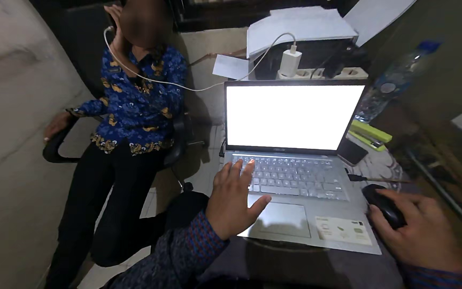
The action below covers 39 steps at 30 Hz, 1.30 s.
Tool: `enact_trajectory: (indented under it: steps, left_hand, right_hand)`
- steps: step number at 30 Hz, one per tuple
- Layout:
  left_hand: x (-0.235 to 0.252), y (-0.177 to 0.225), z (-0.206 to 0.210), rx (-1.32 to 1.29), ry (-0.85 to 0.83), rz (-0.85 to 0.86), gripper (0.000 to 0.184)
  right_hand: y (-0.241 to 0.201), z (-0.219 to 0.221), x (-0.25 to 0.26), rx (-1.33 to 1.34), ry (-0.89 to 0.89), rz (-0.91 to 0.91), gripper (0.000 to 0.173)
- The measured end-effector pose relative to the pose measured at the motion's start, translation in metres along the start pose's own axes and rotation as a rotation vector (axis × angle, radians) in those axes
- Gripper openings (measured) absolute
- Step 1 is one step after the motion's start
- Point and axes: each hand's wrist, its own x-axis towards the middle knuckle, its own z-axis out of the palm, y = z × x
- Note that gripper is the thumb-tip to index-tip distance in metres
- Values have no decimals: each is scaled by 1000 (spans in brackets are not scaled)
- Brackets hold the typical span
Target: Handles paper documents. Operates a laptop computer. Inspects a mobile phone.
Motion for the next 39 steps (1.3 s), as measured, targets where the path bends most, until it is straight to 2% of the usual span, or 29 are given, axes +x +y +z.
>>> enact_trajectory:
  steps: [12,39]
  left_hand:
    - [-3,-1,0,-15,-1,0,88]
    - [-1,0,-2,-8,-5,5,89]
  right_hand:
    - [3,1,-1,-1,-14,-53,54]
    - [1,3,3,20,-12,-24,51]
